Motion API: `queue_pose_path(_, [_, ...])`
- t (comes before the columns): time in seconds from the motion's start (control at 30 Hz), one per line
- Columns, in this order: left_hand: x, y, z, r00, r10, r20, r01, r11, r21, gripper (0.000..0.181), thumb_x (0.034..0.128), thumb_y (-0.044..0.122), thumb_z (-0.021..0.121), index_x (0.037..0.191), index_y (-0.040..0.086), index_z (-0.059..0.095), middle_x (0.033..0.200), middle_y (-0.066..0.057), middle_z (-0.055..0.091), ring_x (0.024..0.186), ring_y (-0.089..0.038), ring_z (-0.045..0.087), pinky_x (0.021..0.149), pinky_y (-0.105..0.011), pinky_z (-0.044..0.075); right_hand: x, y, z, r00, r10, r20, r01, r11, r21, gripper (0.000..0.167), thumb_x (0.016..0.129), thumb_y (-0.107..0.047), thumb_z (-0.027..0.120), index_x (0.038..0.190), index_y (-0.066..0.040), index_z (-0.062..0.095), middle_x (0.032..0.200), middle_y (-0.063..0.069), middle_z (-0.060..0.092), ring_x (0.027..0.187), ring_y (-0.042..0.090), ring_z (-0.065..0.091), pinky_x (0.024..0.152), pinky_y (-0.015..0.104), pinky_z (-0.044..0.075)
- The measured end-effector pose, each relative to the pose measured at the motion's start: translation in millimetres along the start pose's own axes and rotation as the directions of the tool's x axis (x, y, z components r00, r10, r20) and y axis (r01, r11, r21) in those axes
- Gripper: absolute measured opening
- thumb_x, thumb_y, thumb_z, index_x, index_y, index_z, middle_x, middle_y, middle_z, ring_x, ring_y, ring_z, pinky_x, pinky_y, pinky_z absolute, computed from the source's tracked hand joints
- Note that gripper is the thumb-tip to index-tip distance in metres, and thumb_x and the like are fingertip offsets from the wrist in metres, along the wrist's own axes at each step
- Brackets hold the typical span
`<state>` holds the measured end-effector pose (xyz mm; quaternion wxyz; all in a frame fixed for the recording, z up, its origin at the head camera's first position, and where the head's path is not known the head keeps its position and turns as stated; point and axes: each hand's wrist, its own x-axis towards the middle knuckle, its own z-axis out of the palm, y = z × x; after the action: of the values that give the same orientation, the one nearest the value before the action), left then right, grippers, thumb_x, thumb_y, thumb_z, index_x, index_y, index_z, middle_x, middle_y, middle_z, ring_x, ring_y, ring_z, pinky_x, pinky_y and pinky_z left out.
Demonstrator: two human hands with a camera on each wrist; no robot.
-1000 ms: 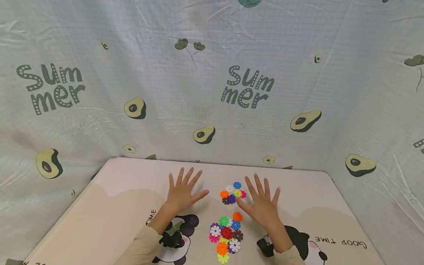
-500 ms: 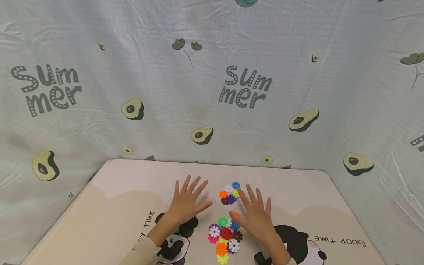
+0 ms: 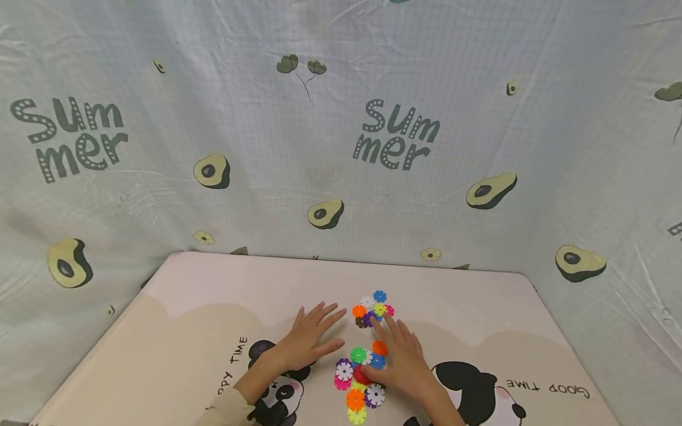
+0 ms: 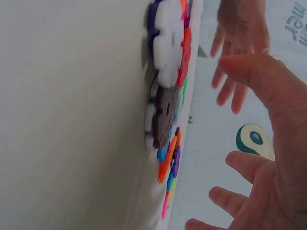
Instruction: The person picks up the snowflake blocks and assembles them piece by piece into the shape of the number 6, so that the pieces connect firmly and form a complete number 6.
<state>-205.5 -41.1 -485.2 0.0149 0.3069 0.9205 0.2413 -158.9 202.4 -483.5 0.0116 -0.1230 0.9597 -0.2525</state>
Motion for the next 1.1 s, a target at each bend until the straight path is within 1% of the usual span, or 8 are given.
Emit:
queue_pose_path(0.13, [0.2,-1.9,1.7,0.998,0.019,0.06,-0.014,0.996,-0.083,0.063,0.0982,0.054,0.045,0.15,0.02,0.037,0.151,-0.007,0.04,0.141,-0.031,0.032,0.112,-0.062,0.019,0.6,-2.1,-0.2,0.998,0.005,0.062,-0.009,0.998,0.06,0.093,0.072,-0.048,0.081,0.149,-0.017,0.04,0.154,0.018,0.031,0.139,0.048,0.025,0.102,0.075,0.019])
queue_pose_path(0.27, [-0.3,-2.2,3.3,0.997,0.035,0.063,-0.026,0.99,-0.14,0.058,0.0988,0.053,0.046,0.142,0.015,0.048,0.14,-0.006,0.05,0.13,-0.026,0.045,0.107,-0.053,0.032,0.6,-2.7,-0.2,0.995,0.023,0.093,-0.033,0.994,0.101,0.089,0.071,-0.045,0.083,0.146,-0.016,0.045,0.147,0.018,0.04,0.132,0.044,0.035,0.099,0.073,0.027])
queue_pose_path(0.4, [-4.0,-4.8,9.6,0.998,0.02,0.058,-0.003,0.96,-0.279,0.047,0.0963,0.048,0.055,0.128,0.014,0.06,0.114,0.0,0.059,0.1,-0.013,0.054,0.089,-0.033,0.045,3.8,0.1,-0.9,0.992,0.007,0.126,-0.026,0.989,0.145,0.078,0.073,-0.042,0.083,0.138,-0.01,0.054,0.133,0.017,0.048,0.12,0.037,0.044,0.095,0.064,0.041])
queue_pose_path(0.5, [-8.2,-7.4,16.2,0.997,0.026,0.068,0.0,0.933,-0.361,0.041,0.0915,0.045,0.064,0.12,0.015,0.065,0.098,0.007,0.057,0.08,-0.004,0.049,0.072,-0.02,0.043,7.1,5.4,-2.6,0.991,-0.018,0.134,-0.007,0.983,0.184,0.06,0.079,-0.036,0.08,0.127,-0.007,0.061,0.119,0.011,0.054,0.108,0.028,0.05,0.09,0.052,0.05])
queue_pose_path(0.63, [-11.7,-9.5,21.8,0.996,0.07,0.055,-0.049,0.946,-0.32,0.039,0.0843,0.047,0.072,0.112,0.02,0.07,0.089,0.014,0.056,0.073,0.002,0.045,0.069,-0.016,0.034,10.9,14.5,-5.5,0.993,-0.049,0.11,0.023,0.974,0.225,0.034,0.085,-0.022,0.075,0.112,-0.003,0.067,0.101,0.003,0.057,0.088,0.017,0.052,0.078,0.029,0.053])
queue_pose_path(0.73, [-11.4,-9.5,22.7,0.994,0.109,0.034,-0.096,0.961,-0.261,0.038,0.0807,0.049,0.075,0.108,0.023,0.072,0.087,0.018,0.057,0.075,0.005,0.045,0.071,-0.018,0.031,13.9,19.9,-6.9,0.993,-0.075,0.09,0.052,0.97,0.237,0.023,0.086,-0.01,0.073,0.106,-0.001,0.069,0.094,0.001,0.056,0.08,0.012,0.049,0.069,0.019,0.049])
queue_pose_path(0.93, [-7.2,-10.3,22.7,0.984,0.174,0.03,-0.165,0.965,-0.203,0.033,0.0796,0.045,0.078,0.106,0.025,0.074,0.085,0.018,0.057,0.075,0.006,0.044,0.07,-0.018,0.028,20.4,24.0,-9.3,0.991,-0.1,0.092,0.074,0.966,0.247,0.023,0.084,-0.005,0.074,0.105,0.002,0.068,0.09,0.002,0.054,0.074,0.011,0.045,0.065,0.02,0.045])
queue_pose_path(1.1, [-3.1,-10.6,24.1,0.98,0.195,0.032,-0.18,0.948,-0.264,0.03,0.08,0.039,0.08,0.105,0.023,0.074,0.082,0.017,0.059,0.071,0.005,0.044,0.069,-0.017,0.029,25.7,24.8,-14.1,0.987,-0.035,0.155,-0.017,0.946,0.323,0.025,0.078,-0.008,0.08,0.096,-0.003,0.064,0.081,0.002,0.051,0.074,0.018,0.046,0.062,0.02,0.043])
